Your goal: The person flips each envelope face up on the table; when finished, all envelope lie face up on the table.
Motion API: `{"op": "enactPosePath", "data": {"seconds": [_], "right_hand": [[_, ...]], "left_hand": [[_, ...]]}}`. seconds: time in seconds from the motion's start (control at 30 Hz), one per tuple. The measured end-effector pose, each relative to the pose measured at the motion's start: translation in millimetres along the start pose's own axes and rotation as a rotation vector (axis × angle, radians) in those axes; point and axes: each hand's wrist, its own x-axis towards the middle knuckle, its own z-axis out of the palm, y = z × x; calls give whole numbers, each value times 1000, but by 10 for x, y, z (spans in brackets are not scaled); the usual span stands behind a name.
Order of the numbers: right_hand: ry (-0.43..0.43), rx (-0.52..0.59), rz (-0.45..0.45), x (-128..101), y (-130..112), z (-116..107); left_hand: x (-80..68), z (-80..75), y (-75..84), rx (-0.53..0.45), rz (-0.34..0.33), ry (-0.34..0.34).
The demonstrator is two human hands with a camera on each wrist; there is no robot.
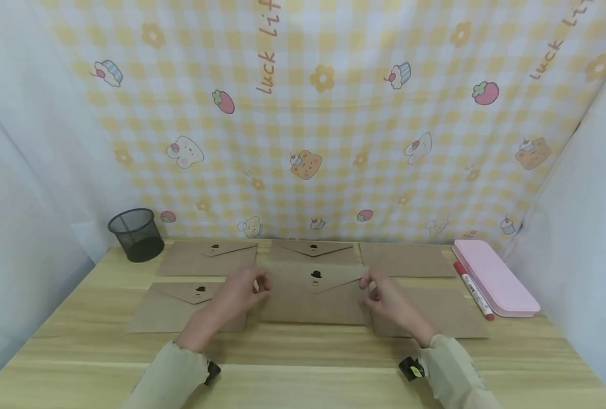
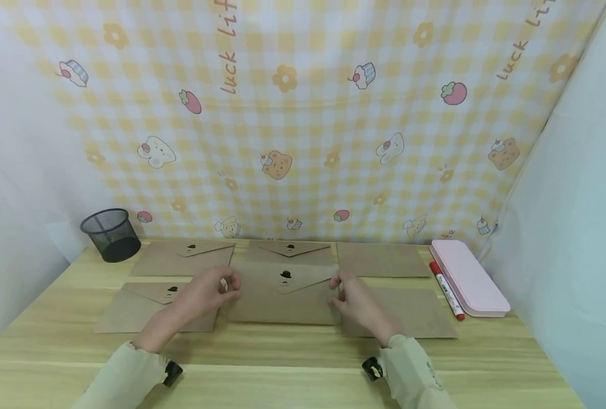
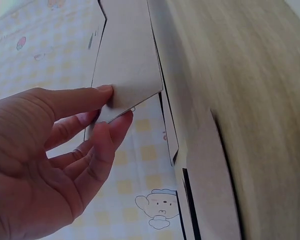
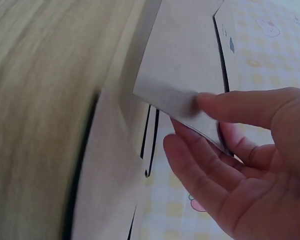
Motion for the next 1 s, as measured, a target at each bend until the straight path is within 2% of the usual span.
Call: {"op": "enactPosePath", "data": {"seconds": [0.27,0.4,0.53,0.8,1.0], "right_hand": [[-28,-29,-20,-9,7,39],[-35,-33,-5,-12,6,44],[-6,-16,-11,-10,13,52],[-32,-101,-30,-11,30,79],[-64,-141,-17,-4,-2,94]], "left_hand": [[-15,31,10,16,-20,3],[-16,46,25,16,-66,-26],[-32,53,25,12,-99,-64],[-81,90,-3,-14,-87,-194],[-96,82,2,-10,-70,-203]]}}
